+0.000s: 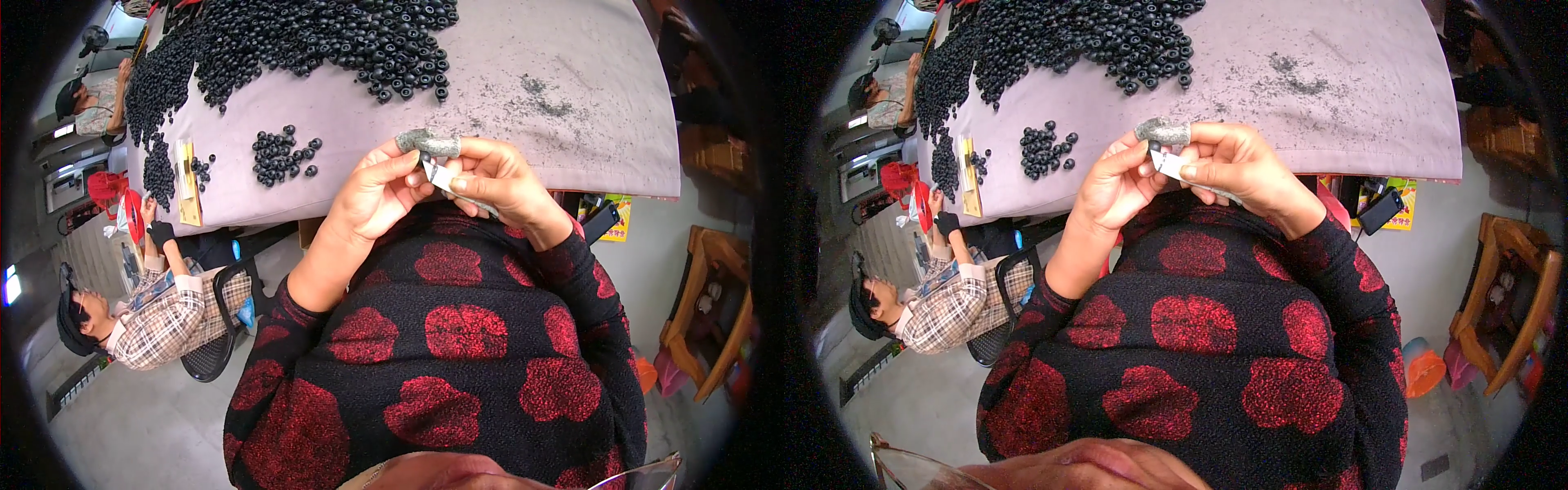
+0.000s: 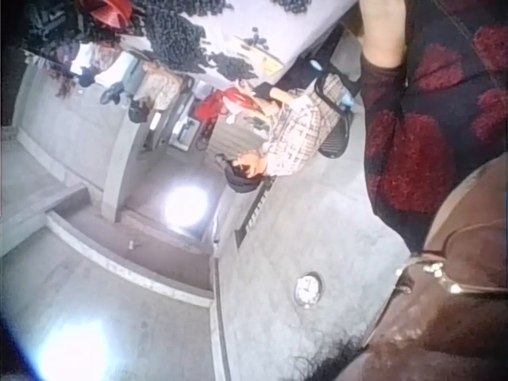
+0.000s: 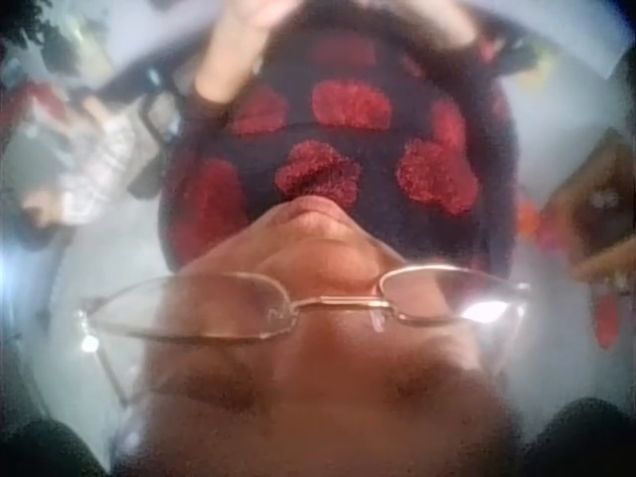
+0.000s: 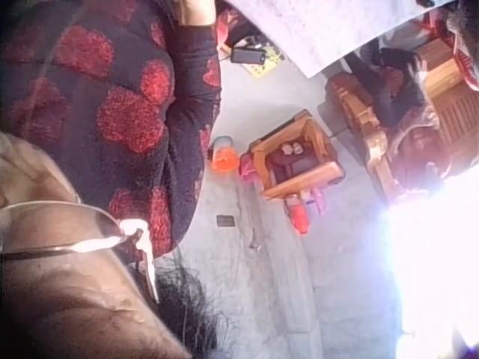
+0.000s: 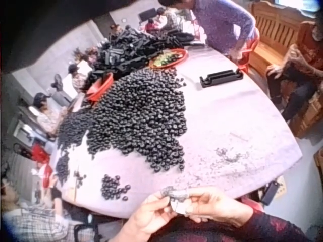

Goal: Sorting small black plastic or rubber rings on a table and checking for defects.

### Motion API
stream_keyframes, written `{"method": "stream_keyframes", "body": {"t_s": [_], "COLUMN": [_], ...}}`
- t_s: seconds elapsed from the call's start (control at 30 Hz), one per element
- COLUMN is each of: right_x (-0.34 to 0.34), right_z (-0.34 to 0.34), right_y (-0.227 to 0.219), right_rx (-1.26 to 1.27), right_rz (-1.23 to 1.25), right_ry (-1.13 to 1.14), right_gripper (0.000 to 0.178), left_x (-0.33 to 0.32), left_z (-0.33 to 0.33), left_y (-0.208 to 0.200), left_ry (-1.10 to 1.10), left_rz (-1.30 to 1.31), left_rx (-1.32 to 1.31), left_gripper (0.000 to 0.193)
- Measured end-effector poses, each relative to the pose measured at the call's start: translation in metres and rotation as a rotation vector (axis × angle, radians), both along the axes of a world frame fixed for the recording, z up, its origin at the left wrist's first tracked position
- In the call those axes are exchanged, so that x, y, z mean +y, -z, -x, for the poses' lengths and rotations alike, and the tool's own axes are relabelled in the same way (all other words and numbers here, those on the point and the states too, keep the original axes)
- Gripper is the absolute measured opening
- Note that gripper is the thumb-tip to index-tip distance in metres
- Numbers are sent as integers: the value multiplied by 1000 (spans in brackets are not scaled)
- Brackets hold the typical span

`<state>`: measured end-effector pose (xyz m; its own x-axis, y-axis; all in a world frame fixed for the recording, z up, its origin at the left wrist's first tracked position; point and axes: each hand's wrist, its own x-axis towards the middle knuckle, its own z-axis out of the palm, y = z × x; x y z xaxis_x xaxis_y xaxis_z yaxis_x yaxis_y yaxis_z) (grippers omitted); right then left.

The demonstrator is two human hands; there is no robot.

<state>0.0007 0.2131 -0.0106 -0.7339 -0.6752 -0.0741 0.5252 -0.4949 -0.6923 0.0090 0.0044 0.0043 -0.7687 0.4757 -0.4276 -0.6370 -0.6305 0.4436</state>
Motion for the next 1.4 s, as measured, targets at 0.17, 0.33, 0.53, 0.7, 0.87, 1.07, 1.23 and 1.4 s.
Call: {"method": "stream_keyframes", "body": {"t_s": [0.17,0.33,0.53,0.7,0.87,1.07,1.23,1.4], "right_x": [1,-1,-1,-2,-3,-2,-2,-1], "right_z": [1,2,-1,-4,-1,-2,-3,0], "right_y": [-1,-2,3,7,5,5,3,-1], "right_rx": [3,-34,-44,-85,-96,-109,-127,-117], "right_rz": [-13,1,-86,-88,-58,-82,-89,-103], "right_ry": [-4,-8,36,63,68,69,75,48], "right_gripper": [34,34,28,33,34,34,31,24], "left_x": [2,-1,-12,-55,-88,-75,-53,-42], "left_z": [1,1,0,21,22,42,88,103], "left_y": [-3,-1,-7,-4,9,-7,-3,1], "left_ry": [2,15,-28,-158,-175,-236,-136,-122], "left_rz": [9,-25,302,1913,2208,2110,1919,1779], "left_rx": [-4,3,214,1217,1307,1321,1213,1150], "left_gripper": [21,22,19,14,15,15,11,13]}}
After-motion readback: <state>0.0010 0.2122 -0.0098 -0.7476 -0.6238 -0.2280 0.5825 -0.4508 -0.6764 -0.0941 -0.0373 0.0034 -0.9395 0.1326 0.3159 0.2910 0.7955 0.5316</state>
